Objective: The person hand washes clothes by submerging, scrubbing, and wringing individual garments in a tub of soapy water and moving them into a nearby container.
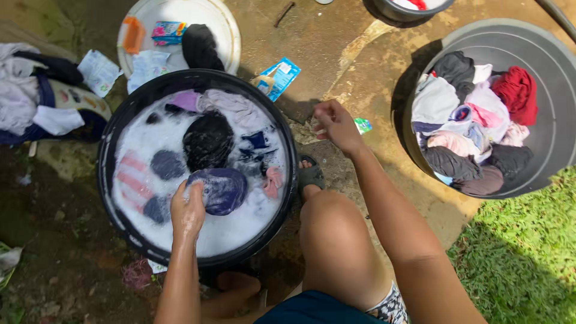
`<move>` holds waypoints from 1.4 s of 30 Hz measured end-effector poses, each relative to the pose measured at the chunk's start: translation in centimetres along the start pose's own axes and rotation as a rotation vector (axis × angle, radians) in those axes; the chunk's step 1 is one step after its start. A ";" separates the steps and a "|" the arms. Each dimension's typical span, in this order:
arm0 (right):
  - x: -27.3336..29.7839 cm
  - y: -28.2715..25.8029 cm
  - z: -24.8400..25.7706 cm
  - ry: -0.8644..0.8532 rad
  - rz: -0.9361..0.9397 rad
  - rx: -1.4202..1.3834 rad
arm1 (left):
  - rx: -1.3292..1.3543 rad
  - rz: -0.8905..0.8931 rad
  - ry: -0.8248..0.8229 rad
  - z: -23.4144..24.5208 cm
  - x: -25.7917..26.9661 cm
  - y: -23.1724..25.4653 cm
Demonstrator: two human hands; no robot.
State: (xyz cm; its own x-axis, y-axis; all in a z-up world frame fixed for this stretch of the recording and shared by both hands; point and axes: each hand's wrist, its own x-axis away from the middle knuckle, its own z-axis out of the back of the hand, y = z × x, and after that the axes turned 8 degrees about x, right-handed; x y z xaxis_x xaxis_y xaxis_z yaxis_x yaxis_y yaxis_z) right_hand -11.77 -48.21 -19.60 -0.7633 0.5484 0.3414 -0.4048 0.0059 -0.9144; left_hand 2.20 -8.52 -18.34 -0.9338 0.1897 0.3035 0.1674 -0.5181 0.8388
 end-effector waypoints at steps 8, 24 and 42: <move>3.8 -15.3 -20.6 -1.048 0.600 0.575 | 0.113 -0.365 0.042 11.0 6.8 7.8; 3.2 -17.4 -20.3 -0.803 0.175 -0.228 | 0.094 -0.005 0.248 10.7 4.3 -4.6; 2.8 20.4 -29.9 -0.767 -0.140 0.979 | -0.648 0.292 -0.681 -5.4 3.3 -14.3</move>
State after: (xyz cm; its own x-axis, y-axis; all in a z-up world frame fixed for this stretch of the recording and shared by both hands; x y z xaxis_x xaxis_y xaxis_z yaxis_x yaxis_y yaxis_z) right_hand -7.13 -21.56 -43.80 -0.6471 -0.0364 0.7616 -0.4590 -0.7790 -0.4272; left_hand -4.96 -4.99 -31.82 -0.4674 0.3166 0.8254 -0.0331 -0.9393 0.3415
